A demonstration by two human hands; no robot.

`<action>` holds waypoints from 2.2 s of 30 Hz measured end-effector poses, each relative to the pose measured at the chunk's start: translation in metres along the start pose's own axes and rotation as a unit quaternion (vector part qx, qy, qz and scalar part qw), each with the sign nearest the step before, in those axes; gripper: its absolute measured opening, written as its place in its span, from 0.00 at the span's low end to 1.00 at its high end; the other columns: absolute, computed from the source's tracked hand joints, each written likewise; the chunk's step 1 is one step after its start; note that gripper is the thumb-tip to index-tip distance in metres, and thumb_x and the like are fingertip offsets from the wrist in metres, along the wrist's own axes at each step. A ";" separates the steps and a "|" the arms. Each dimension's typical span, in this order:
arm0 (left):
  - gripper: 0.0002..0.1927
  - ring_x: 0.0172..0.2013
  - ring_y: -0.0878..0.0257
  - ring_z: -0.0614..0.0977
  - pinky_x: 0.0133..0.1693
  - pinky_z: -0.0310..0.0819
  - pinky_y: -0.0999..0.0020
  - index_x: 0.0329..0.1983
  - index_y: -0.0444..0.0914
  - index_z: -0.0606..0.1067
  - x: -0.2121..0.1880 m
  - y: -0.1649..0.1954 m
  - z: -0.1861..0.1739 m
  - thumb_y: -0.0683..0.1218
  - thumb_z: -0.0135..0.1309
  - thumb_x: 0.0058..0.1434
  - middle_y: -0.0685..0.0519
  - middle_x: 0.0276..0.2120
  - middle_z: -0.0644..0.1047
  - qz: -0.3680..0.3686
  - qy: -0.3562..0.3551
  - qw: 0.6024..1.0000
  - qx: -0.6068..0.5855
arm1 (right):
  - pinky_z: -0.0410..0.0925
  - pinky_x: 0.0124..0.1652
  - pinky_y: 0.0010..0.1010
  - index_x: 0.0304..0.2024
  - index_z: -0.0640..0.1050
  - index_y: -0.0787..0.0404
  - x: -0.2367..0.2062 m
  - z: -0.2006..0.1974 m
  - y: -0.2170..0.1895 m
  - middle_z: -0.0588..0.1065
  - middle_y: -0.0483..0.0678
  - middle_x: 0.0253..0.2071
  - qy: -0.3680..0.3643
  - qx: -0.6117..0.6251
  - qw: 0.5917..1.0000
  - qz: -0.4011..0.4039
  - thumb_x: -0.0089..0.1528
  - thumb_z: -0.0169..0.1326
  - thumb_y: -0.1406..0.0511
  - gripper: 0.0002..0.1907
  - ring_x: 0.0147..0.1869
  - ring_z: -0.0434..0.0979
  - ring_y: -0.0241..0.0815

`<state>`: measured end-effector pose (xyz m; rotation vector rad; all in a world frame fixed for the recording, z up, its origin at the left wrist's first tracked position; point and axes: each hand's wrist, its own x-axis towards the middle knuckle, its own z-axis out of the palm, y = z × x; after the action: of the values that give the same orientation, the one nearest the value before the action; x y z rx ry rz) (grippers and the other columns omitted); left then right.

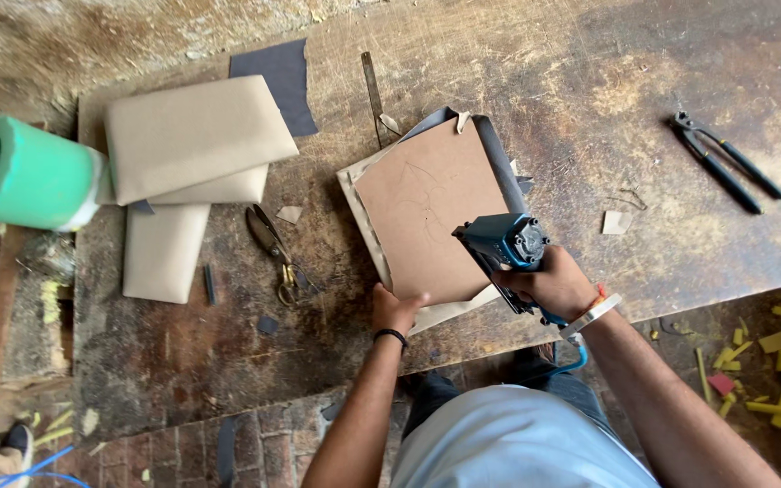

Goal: The person staples beige fabric onto a rectangular cushion frame using a pneumatic staple gun. They fold and secure the fabric edges, then stack the finished cushion with others on the table.

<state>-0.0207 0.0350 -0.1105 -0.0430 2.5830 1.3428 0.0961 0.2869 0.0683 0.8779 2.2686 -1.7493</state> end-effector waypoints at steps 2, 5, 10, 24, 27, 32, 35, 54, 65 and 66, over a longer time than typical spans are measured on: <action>0.38 0.38 0.49 0.84 0.40 0.80 0.55 0.48 0.26 0.71 0.000 0.010 -0.002 0.47 0.78 0.39 0.38 0.40 0.81 -0.066 -0.051 0.995 -0.057 | 0.66 0.25 0.32 0.27 0.81 0.68 0.010 -0.014 0.004 0.75 0.45 0.20 0.009 -0.064 0.998 -0.003 0.55 0.68 0.62 0.14 0.24 0.71 0.33; 0.30 0.30 0.49 0.84 0.27 0.78 0.56 0.48 0.29 0.72 0.002 0.050 -0.022 0.44 0.73 0.44 0.42 0.36 0.83 -0.173 -0.060 0.979 -0.094 | 0.70 0.28 0.33 0.32 0.82 0.64 0.031 -0.045 0.010 0.77 0.47 0.20 -0.012 -0.133 0.990 -0.054 0.54 0.66 0.58 0.15 0.25 0.74 0.34; 0.41 0.41 0.52 0.84 0.37 0.80 0.60 0.63 0.30 0.62 -0.002 0.145 -0.056 0.37 0.68 0.47 0.38 0.51 0.77 -0.052 0.010 0.998 0.029 | 0.72 0.33 0.33 0.36 0.83 0.64 0.063 -0.091 0.015 0.81 0.49 0.25 -0.051 -0.204 0.969 -0.133 0.52 0.68 0.58 0.18 0.29 0.80 0.37; 0.48 0.81 0.47 0.41 0.76 0.37 0.42 0.82 0.47 0.40 -0.043 0.178 0.027 0.77 0.31 0.69 0.47 0.82 0.37 0.189 -0.209 0.895 -0.346 | 0.72 0.28 0.32 0.31 0.83 0.66 0.029 -0.118 0.013 0.82 0.49 0.23 -0.161 -0.136 0.962 -0.174 0.52 0.68 0.64 0.11 0.26 0.80 0.39; 0.47 0.79 0.46 0.40 0.73 0.39 0.40 0.81 0.53 0.34 -0.037 0.175 0.025 0.76 0.29 0.67 0.49 0.81 0.33 0.180 -0.227 0.911 -0.294 | 0.73 0.28 0.35 0.30 0.83 0.67 0.028 -0.109 0.016 0.81 0.53 0.23 -0.126 -0.203 0.950 -0.202 0.52 0.67 0.63 0.11 0.26 0.81 0.43; 0.43 0.76 0.46 0.42 0.65 0.59 0.45 0.77 0.54 0.27 -0.033 0.185 -0.003 0.68 0.29 0.66 0.50 0.79 0.30 0.140 -0.250 0.956 -0.055 | 0.78 0.31 0.37 0.31 0.81 0.68 0.031 -0.094 0.026 0.81 0.54 0.24 -0.068 -0.263 0.946 -0.175 0.49 0.68 0.62 0.16 0.28 0.85 0.45; 0.43 0.76 0.43 0.48 0.68 0.62 0.50 0.79 0.49 0.28 -0.039 0.201 -0.002 0.53 0.40 0.72 0.43 0.79 0.36 0.211 -0.187 0.958 0.047 | 0.77 0.30 0.36 0.31 0.83 0.66 0.038 -0.097 0.023 0.81 0.54 0.23 -0.091 -0.270 0.934 -0.214 0.48 0.67 0.63 0.13 0.26 0.84 0.45; 0.55 0.75 0.44 0.52 0.68 0.58 0.49 0.77 0.56 0.27 -0.058 0.231 0.007 0.39 0.53 0.63 0.45 0.78 0.41 0.176 -0.164 0.965 0.103 | 0.78 0.33 0.33 0.40 0.81 0.63 0.073 -0.145 -0.028 0.83 0.50 0.30 -0.175 -0.175 0.923 -0.294 0.51 0.65 0.63 0.16 0.31 0.84 0.40; 0.69 0.75 0.47 0.53 0.68 0.63 0.51 0.76 0.55 0.25 -0.061 0.235 -0.001 0.38 0.64 0.49 0.46 0.79 0.42 0.138 -0.183 0.966 0.123 | 0.77 0.33 0.35 0.37 0.81 0.63 0.052 -0.125 -0.009 0.82 0.50 0.27 -0.146 -0.262 0.879 -0.371 0.51 0.69 0.59 0.18 0.29 0.84 0.42; 0.70 0.75 0.46 0.47 0.68 0.54 0.46 0.75 0.54 0.25 -0.062 0.233 -0.004 0.43 0.67 0.48 0.44 0.78 0.38 0.157 -0.207 0.962 0.089 | 0.77 0.33 0.35 0.36 0.81 0.63 0.052 -0.126 -0.007 0.82 0.50 0.27 -0.147 -0.263 0.879 -0.369 0.51 0.69 0.59 0.17 0.28 0.84 0.42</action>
<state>0.0087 0.1623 0.0922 0.6327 2.3950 1.0599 0.0791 0.4200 0.0901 -0.3880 2.8077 -1.1747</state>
